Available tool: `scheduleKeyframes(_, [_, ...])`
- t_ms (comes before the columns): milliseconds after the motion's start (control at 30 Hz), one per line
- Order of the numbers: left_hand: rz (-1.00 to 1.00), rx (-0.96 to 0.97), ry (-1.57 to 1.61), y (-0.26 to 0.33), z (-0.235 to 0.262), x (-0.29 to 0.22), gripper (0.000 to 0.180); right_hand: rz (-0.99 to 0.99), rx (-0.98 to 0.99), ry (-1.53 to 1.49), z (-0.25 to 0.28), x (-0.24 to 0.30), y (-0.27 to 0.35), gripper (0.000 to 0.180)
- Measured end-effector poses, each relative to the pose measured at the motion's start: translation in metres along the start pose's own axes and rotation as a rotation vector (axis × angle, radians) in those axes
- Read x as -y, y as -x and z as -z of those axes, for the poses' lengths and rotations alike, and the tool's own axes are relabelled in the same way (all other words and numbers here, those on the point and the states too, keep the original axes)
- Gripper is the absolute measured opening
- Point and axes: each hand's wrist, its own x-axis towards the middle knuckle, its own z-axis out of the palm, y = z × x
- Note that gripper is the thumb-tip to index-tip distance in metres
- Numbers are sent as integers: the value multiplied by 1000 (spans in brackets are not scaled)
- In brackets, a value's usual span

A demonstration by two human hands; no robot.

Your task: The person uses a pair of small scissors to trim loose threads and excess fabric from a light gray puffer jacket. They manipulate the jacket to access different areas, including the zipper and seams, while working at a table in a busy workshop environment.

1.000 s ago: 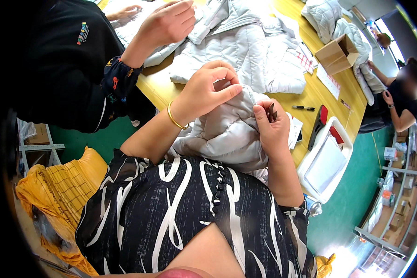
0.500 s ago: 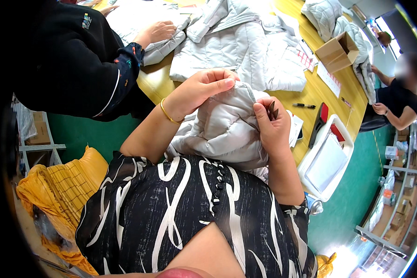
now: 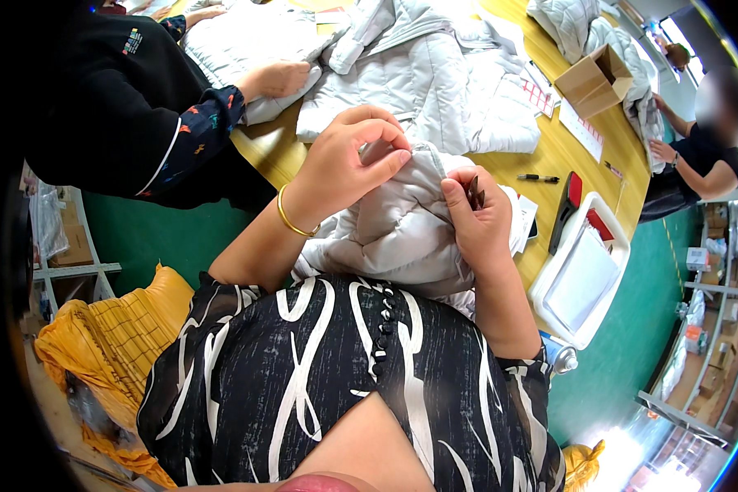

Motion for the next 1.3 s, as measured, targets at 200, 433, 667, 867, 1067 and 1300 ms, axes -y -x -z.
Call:
scheduleKeyframes(200, [100, 82, 246, 1, 0, 2, 14, 23, -8, 8, 2, 0, 1, 7])
scheduleKeyframes(433, [176, 220, 492, 5, 1, 0, 18, 54, 39, 32, 8, 5, 6, 5])
scheduleKeyframes(667, [322, 308, 743, 9, 2, -17, 17, 188, 65, 106, 13, 16, 16, 5])
scheduleKeyframes(867, [207, 341, 704, 17, -3, -26, 17, 272, 96, 139, 21, 19, 25, 5])
scheduleKeyframes(1067, [251, 345, 759, 16, -6, -27, 18, 261, 88, 130, 26, 17, 27, 4])
scheduleKeyframes(1300, [282, 264, 754, 16, -6, -25, 16, 234, 77, 100, 26, 16, 27, 5])
